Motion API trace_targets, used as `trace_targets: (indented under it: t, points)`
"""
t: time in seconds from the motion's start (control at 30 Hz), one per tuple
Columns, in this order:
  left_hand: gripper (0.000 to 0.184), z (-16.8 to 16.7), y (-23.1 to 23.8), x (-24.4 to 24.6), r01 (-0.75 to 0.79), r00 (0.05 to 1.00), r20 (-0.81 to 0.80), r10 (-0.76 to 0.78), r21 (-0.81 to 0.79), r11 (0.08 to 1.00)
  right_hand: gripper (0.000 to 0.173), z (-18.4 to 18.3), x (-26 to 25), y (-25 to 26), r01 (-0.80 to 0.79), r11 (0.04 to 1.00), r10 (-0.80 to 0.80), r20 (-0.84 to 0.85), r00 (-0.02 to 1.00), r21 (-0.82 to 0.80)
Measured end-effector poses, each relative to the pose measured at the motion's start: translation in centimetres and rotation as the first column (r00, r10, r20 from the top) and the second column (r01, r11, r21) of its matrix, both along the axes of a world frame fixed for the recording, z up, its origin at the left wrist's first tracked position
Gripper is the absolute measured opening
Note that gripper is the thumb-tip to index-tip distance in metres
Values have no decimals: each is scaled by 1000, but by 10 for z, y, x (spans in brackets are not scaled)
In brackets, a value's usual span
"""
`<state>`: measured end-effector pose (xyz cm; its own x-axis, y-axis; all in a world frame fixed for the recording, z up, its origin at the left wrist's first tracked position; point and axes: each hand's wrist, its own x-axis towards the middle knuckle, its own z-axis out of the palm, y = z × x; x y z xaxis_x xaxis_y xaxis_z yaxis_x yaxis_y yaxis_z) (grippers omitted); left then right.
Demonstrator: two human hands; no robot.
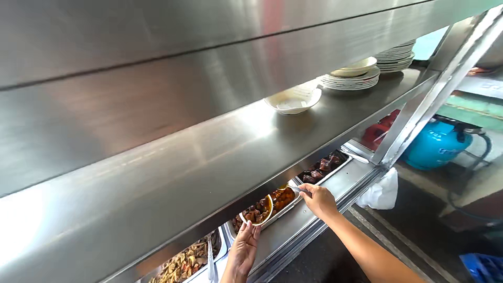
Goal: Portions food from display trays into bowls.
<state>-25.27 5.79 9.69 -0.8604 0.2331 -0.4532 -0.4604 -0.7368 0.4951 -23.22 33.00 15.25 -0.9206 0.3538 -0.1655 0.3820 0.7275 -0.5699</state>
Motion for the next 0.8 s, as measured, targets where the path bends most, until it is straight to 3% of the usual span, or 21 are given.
trace_targets:
  t: [0.1, 0.27, 0.47, 0.7, 0.8]
  points:
    - [20, 9, 3, 8, -60, 998, -22, 60, -23, 998, 38, -20, -4, 7, -140, 968, 127, 76, 989, 207]
    - [16, 19, 3, 19, -235, 972, -42, 232, -92, 968, 44, -37, -9, 15, -257, 855, 321, -70, 945, 451]
    - [20, 25, -1, 34, -412, 911, -52, 409, -88, 907, 39, -22, -47, 8, -403, 854, 445, -60, 894, 329]
    - [19, 23, -19, 47, -445, 895, -41, 443, -106, 889, 32, -30, -77, -39, -452, 834, 469, 24, 883, 316]
    - [19, 17, -30, 47, -432, 902, -22, 432, -103, 896, 31, -24, -84, -57, -470, 851, 440, 171, 882, 235]
